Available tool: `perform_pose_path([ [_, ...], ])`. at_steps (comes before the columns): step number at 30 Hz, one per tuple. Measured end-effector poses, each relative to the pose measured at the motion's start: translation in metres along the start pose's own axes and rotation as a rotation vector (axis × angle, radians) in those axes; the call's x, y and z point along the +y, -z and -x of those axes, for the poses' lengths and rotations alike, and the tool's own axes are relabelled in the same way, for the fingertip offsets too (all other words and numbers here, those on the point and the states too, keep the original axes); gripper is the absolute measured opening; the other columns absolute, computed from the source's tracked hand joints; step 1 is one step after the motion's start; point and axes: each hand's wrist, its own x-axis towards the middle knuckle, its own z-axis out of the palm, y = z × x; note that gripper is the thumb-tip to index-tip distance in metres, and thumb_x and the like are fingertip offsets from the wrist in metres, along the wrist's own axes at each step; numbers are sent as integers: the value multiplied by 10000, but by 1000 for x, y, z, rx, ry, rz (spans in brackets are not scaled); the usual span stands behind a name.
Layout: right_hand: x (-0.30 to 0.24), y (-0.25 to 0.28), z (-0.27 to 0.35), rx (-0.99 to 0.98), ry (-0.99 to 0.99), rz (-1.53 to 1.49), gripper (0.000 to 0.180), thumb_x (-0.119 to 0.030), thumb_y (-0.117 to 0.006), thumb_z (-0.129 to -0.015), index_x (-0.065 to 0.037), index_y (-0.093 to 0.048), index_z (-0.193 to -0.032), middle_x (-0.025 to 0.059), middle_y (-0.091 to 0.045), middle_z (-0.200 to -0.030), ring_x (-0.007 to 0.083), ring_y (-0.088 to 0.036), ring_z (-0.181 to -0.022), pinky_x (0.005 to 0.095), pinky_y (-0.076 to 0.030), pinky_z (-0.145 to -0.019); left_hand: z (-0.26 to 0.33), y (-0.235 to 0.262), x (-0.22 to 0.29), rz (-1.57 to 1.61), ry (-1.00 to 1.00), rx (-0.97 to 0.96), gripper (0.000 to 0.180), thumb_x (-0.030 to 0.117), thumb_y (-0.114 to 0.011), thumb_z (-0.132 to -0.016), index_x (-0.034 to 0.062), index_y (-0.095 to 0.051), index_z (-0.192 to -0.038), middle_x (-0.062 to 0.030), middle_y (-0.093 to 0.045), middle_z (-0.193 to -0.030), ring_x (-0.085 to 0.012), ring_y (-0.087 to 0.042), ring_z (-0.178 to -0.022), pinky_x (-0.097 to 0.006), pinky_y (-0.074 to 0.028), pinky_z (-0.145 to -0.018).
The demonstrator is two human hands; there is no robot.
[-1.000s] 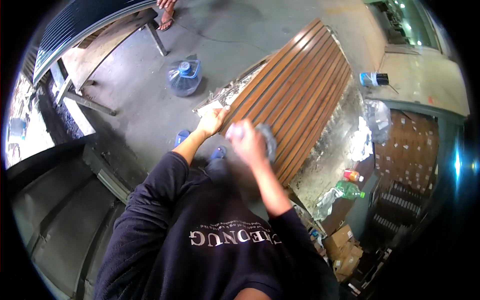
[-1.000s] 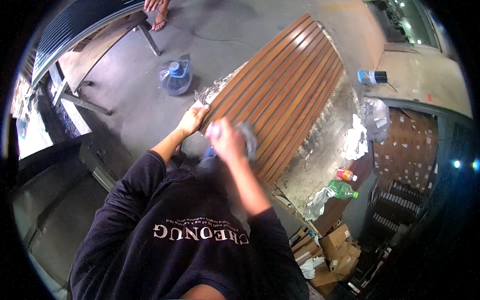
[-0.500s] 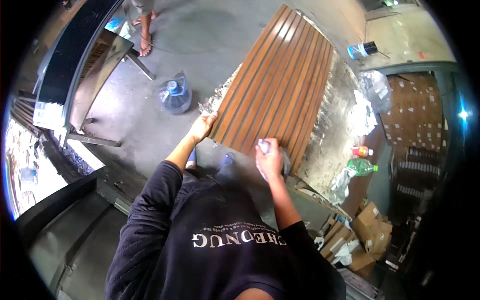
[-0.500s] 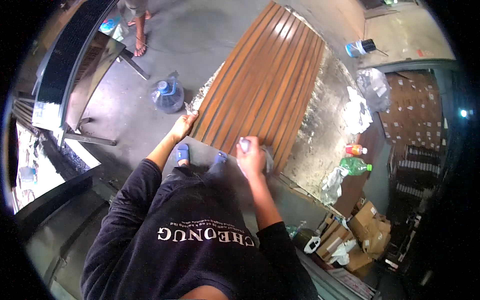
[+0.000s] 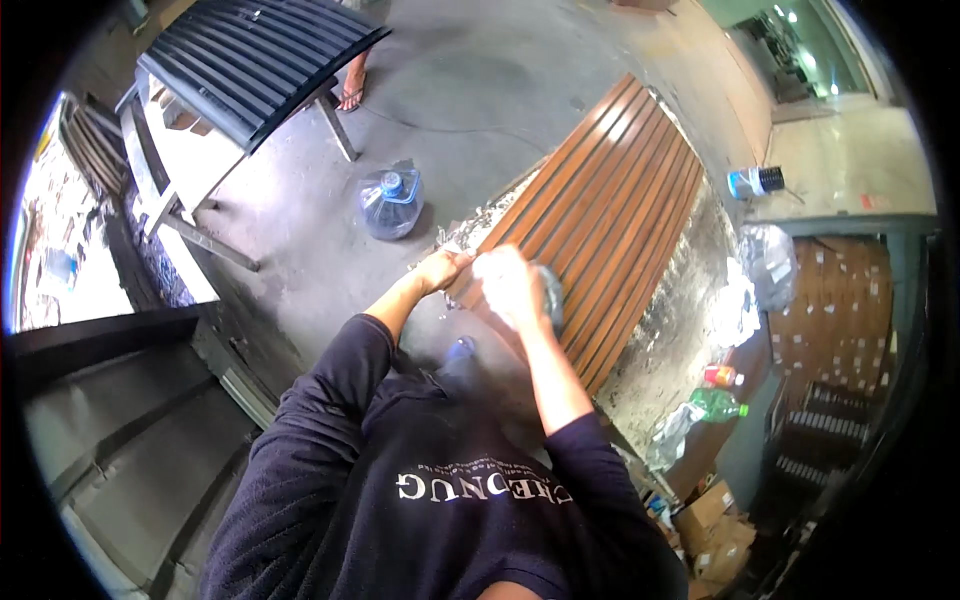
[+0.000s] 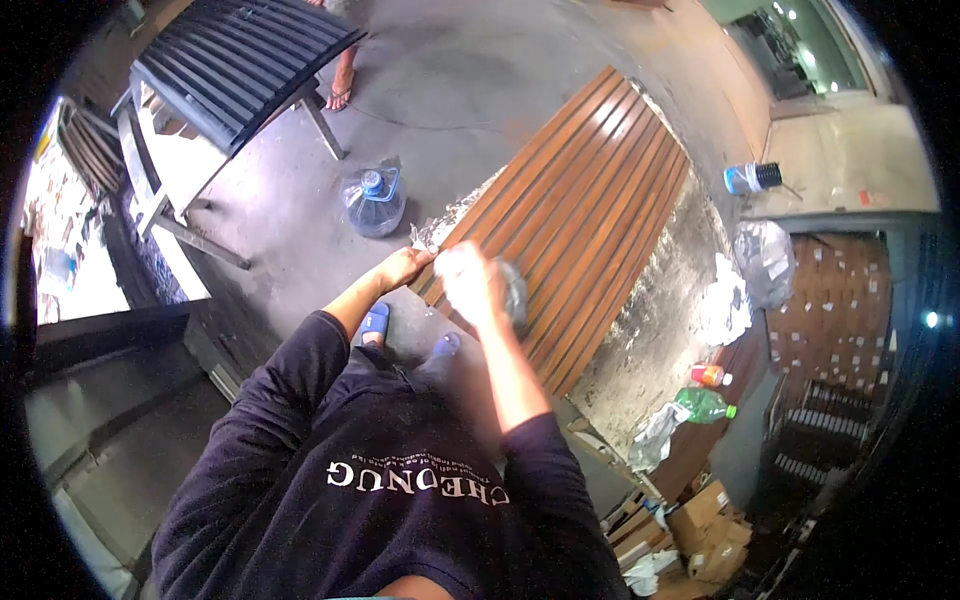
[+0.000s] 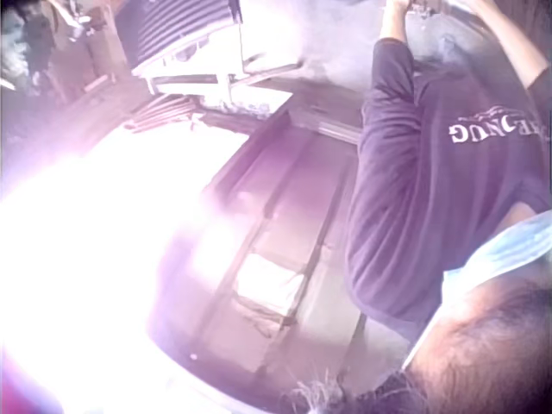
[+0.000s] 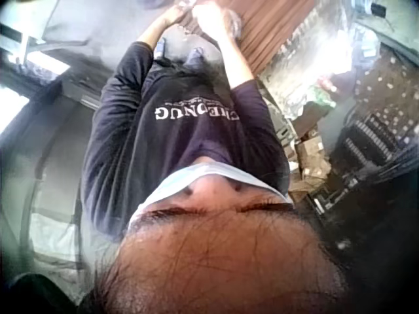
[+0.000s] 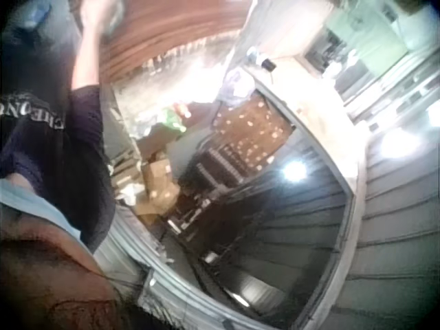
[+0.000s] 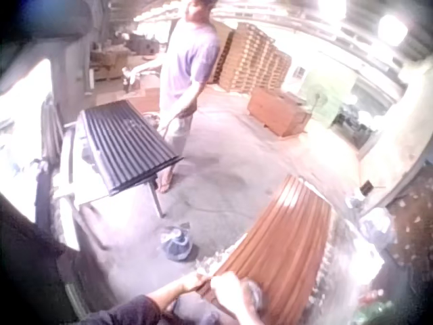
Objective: The person wipes a wood-slatted panel with a cloth, turns the cloth over to continue wiping the surface, and then spreads the cloth out on the panel.
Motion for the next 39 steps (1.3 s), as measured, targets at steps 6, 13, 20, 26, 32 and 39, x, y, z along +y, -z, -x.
perform_pose_path([
  [6,-26,-12,11,-326,26,123,296,-282,-678,-726,-177,-596,-991,126,-661,-794,280,-652,-755,396,-502,-681,-20,4,-38,-217,111,-133,607,560,-352,-888,45,-640,-1035,-213,-613,-1051,-370,-558,-1028,-400,-423,-892],
  [13,-34,16,-24,-62,-195,2,202,-131,-643,-788,-37,-588,-958,85,-654,-708,146,-595,-556,275,-478,-505,-13,-6,-26,-191,64,21,617,581,-370,-891,41,-663,-946,-184,-646,-964,-319,-603,-924,-386,-442,-827],
  [20,-35,10,-14,-405,-5,160,250,-202,-659,-779,-84,-592,-989,97,-666,-797,176,-634,-678,307,-502,-590,-13,4,-27,-193,82,-86,658,614,-354,-881,39,-664,-961,-180,-647,-971,-326,-594,-958,-384,-433,-851],
  [26,-44,12,-15,-327,-176,38,244,-142,-663,-769,-72,-593,-992,65,-682,-802,136,-637,-669,282,-509,-588,-13,6,-19,-205,72,-69,726,677,-329,-852,44,-653,-997,-170,-652,-979,-319,-599,-959,-398,-433,-845],
  [32,-34,19,-22,-317,-22,189,179,-144,-615,-813,-75,-597,-977,29,-652,-712,87,-577,-528,247,-475,-467,-8,8,-14,-160,134,-95,640,627,-421,-855,46,-654,-990,-158,-659,-935,-272,-612,-916,-371,-449,-810],
  [39,-30,-8,16,-344,-220,19,356,-344,-705,-704,-137,-623,-982,84,-668,-758,264,-649,-666,365,-510,-650,-26,0,-54,-156,20,-110,562,523,-418,-891,14,-653,-932,-197,-646,-855,-303,-618,-838,-385,-450,-775],
])
